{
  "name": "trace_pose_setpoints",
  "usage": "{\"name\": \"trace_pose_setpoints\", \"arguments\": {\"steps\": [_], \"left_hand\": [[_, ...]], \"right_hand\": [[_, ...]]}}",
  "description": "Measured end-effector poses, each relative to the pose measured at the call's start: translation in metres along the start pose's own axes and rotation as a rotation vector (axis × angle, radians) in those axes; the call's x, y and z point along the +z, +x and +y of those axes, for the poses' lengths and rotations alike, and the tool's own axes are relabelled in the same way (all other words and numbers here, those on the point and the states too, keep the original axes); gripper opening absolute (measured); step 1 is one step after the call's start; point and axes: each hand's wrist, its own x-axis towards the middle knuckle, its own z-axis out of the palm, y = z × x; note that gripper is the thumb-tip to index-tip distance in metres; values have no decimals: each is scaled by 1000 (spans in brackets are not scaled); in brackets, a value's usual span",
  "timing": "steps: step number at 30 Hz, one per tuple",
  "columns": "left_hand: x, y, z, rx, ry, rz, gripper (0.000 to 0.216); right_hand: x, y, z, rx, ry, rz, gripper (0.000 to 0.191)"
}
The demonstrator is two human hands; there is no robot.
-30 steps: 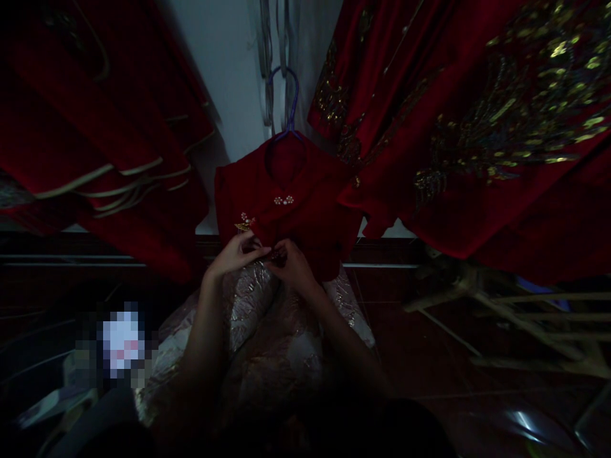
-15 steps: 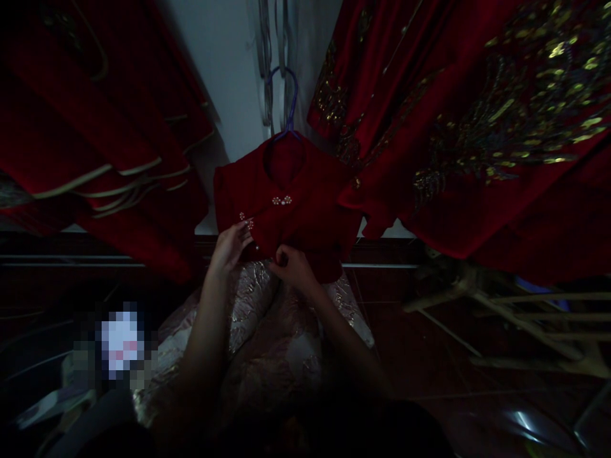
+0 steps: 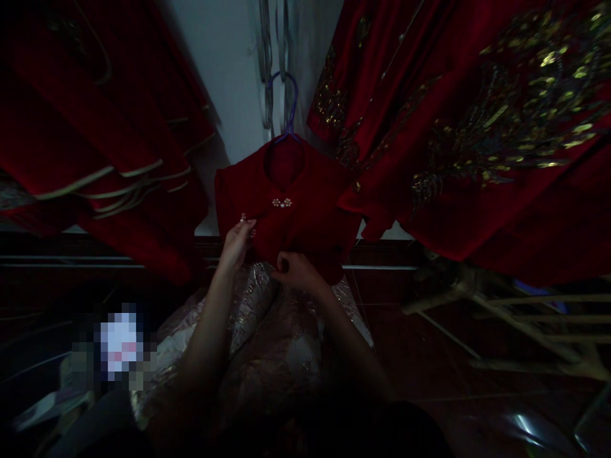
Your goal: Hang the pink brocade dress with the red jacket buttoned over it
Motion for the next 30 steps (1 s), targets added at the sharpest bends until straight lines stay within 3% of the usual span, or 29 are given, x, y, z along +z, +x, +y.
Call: {"name": "trace_pose_setpoints", "arguments": {"steps": [2,5,8,11,14,16,25,30], "left_hand": [[13,0,11,155,111,-86,27],[32,-1,35,531,396,-210,24],[46,2,62,837,770,-208,36],[52,13,84,982,984,-317,48],[54,29,99,962,1090,-576,30],[54,36,106,918,1106,-675,18],[53,46,120,701,954,-795,8],[51,48,124,696,957,-857,7]], "right_hand": [[-10,-4,1,21,-34,-119,13],[-26,-12,1,53,-70,-243,14],[-39,-19,1,43,-79,-244,13],[-47,-24,0,47,-78,-233,12],[-50,-25,0,54,-70,-239,13],[-49,-24,1,47,-62,-242,13],[-53,-27,4,57,-68,-250,18],[-54,-27,12,89,20,-257,19]]}}
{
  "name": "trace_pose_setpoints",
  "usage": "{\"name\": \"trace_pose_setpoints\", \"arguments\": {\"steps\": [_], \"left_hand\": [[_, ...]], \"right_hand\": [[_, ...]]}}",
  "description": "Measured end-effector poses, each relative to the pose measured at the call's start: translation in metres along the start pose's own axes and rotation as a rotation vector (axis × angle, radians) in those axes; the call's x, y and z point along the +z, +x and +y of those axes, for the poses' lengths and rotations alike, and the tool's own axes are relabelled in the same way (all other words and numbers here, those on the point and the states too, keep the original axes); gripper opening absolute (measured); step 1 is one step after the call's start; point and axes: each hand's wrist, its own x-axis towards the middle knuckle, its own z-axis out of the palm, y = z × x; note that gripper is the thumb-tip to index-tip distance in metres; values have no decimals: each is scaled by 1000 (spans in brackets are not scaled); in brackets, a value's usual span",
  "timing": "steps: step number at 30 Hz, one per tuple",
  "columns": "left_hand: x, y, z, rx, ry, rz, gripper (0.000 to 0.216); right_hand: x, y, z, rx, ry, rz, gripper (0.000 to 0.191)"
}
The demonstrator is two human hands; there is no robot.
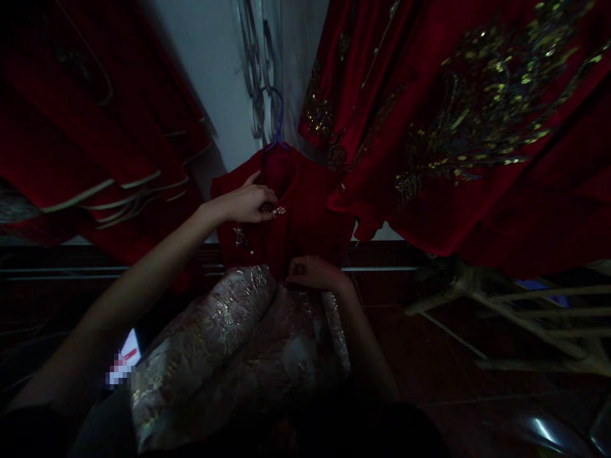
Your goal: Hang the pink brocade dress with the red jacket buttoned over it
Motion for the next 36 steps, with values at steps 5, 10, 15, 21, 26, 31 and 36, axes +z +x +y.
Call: {"name": "trace_pose_setpoints", "arguments": {"steps": [5,10,15,21,26,31,36], "left_hand": [[-4,0,-8,-58,-115,138,10],[-3,3,-8,-47,-90,175,15],[1,5,-4,-5,-50,80,14],[2,6,-6,13,31,58,9],[4,-5,5,117,231,140,11],[16,-16,8,224,523,189,19],[32,-23,-7,215,590,324,22]], "right_hand": [[0,0,3,22,-10,-12,21],[1,2,5,7,-28,-14,22],[1,1,5,11,-29,-4,23],[-1,-1,0,24,-24,-5,24],[-2,-1,-2,-20,-7,49,22],[-5,6,-16,-166,83,280,19],[-14,16,-36,-263,155,549,23]]}}
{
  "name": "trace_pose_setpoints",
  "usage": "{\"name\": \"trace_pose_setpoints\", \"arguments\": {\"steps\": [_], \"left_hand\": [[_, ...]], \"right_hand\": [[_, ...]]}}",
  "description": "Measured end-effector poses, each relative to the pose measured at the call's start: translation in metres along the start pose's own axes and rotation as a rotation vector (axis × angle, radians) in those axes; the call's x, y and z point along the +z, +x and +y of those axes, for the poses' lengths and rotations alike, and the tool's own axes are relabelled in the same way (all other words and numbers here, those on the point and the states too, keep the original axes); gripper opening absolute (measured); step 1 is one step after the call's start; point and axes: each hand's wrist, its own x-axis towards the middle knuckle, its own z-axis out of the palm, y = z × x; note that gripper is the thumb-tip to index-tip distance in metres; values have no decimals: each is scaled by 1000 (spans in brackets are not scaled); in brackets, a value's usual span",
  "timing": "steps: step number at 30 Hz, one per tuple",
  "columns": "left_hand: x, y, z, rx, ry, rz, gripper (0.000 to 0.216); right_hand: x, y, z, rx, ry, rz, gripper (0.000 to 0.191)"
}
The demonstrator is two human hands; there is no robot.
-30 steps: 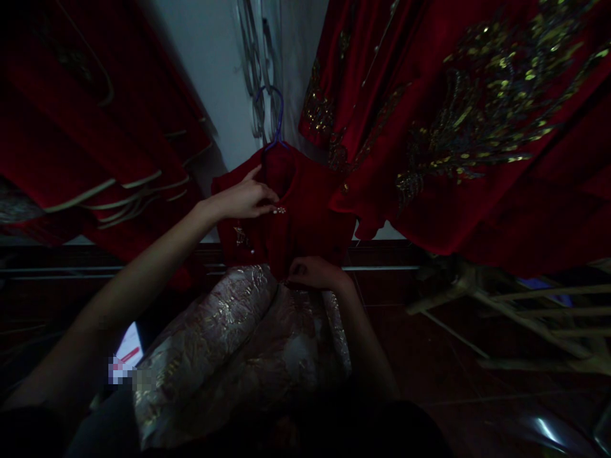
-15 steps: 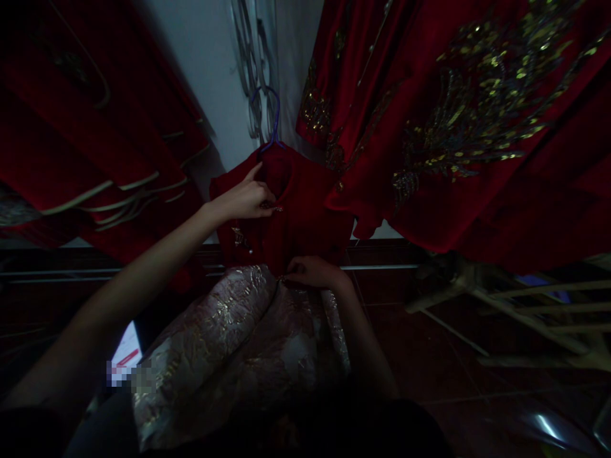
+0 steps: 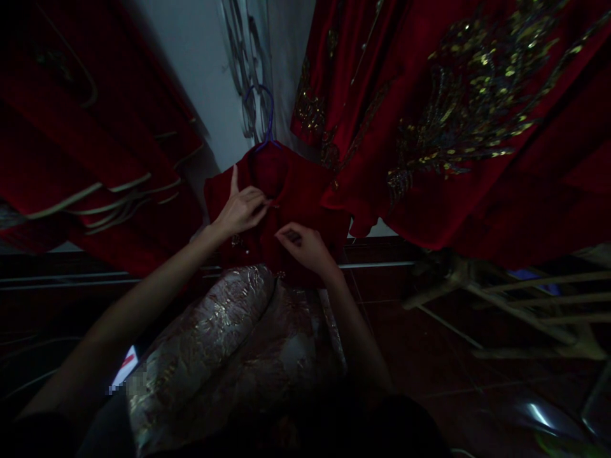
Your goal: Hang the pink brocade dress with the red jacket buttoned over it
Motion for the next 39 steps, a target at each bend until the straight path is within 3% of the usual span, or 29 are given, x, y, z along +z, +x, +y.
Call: {"name": "trace_pose_setpoints", "arguments": {"steps": [4,7,9,11,14,17,20,23,27,30,32,35,39], "left_hand": [[9,-11,-6,-52,18,74,20],[9,-12,-9,13,86,-2,27],[8,-9,-8,85,155,-80,32],[6,-6,-7,144,229,-153,36],[4,-5,-8,143,355,-278,40],[-1,-12,-14,61,471,-392,38],[-6,-26,-21,-21,466,-445,32],[-7,-41,-25,-163,385,-362,39],[5,-50,-25,-411,223,-45,59],[18,-52,-30,-489,86,133,76],[23,-53,-38,-523,23,209,76],[16,-53,-58,-638,-32,211,68],[-10,-51,-90,-834,51,54,55]], "right_hand": [[1,19,-12,-68,65,176,26],[7,45,-17,-129,166,260,36],[16,68,-17,-117,221,250,53],[26,89,-13,2,228,185,71],[39,101,-6,182,37,253,94],[40,92,3,156,-224,376,108],[28,78,11,103,-319,374,108],[14,75,17,70,-328,397,105],[6,81,16,1,-336,531,92],[6,83,10,2,-473,616,89],[5,84,9,14,-581,668,88],[-6,85,16,15,-670,706,81],[-33,85,33,71,-616,673,75]]}}
